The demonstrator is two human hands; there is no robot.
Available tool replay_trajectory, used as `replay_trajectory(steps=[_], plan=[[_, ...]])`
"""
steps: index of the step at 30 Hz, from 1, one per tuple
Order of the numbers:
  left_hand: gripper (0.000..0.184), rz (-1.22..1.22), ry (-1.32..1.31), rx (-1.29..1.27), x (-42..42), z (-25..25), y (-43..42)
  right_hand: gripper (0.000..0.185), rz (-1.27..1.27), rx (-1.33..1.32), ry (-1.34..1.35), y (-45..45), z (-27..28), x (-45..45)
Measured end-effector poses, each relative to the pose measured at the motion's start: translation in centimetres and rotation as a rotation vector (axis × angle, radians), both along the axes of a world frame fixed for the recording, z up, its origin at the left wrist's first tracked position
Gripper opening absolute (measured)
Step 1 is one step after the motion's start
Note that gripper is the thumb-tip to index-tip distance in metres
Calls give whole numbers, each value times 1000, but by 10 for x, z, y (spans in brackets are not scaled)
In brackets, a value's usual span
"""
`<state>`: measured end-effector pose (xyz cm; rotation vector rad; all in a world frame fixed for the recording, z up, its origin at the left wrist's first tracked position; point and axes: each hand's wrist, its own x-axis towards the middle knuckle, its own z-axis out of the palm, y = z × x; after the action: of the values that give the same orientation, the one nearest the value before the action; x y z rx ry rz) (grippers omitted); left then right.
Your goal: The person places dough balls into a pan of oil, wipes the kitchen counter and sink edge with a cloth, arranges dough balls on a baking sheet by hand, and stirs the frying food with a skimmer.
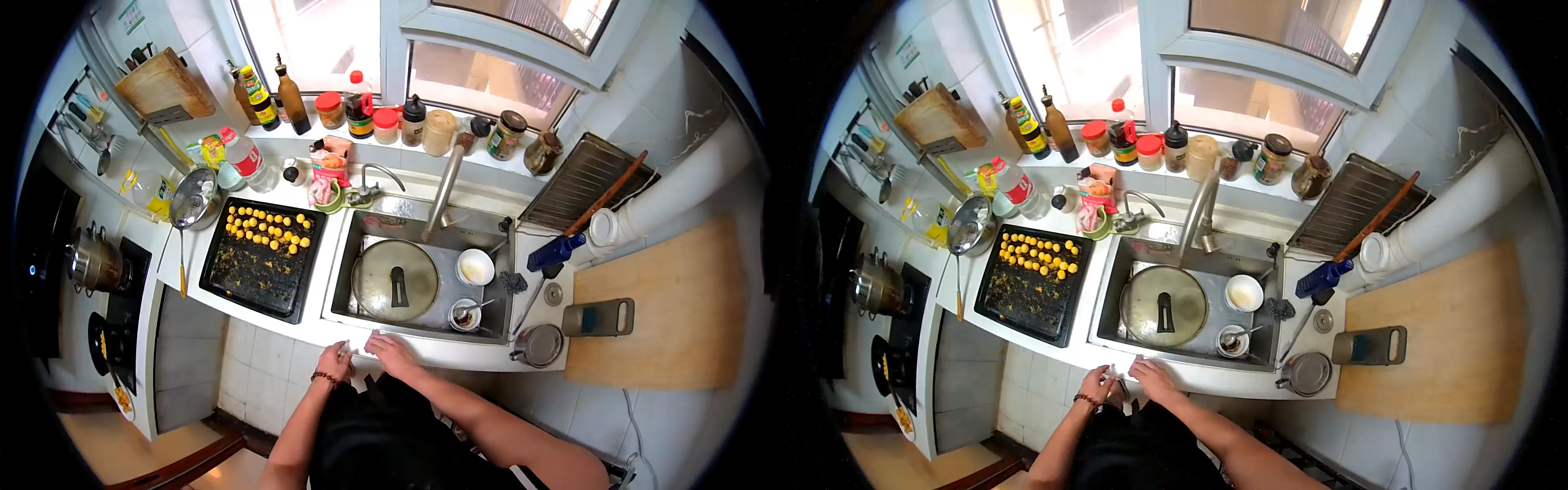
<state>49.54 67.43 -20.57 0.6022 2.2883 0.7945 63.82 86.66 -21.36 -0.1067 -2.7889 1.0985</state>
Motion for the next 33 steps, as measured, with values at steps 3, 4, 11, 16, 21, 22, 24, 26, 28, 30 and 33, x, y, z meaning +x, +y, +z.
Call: replay_trajectory(steps=[3,4,11,16,21,22,24,26,28,30,33], plan=[[49,4,-3,60,-23,3,-3,25,-40,-151,-230,7,15,-25],[48,-7,-15,69,-31,8,2,17,-121,-184,-96,6,18,-35],[45,-291,139,187,-100,20,42,26,-780,-835,-8,76,-18,-69],[46,-394,200,168,-125,25,75,34,-985,-403,188,168,31,-136],[46,-264,85,202,-131,40,92,35,-929,-25,297,261,24,-211],[45,-226,88,214,-129,40,89,35,-955,44,263,271,10,-223],[45,-165,40,223,-124,44,81,37,-963,27,144,287,-7,-247],[45,-134,33,206,-120,42,76,39,-888,140,128,286,-51,-268],[45,-66,-36,167,-116,40,70,40,-817,250,106,266,-82,-289],[43,-49,-37,152,-113,36,76,40,-499,374,120,242,-71,-316],[42,-65,-30,140,-109,42,87,38,-457,225,170,243,-59,-308]])
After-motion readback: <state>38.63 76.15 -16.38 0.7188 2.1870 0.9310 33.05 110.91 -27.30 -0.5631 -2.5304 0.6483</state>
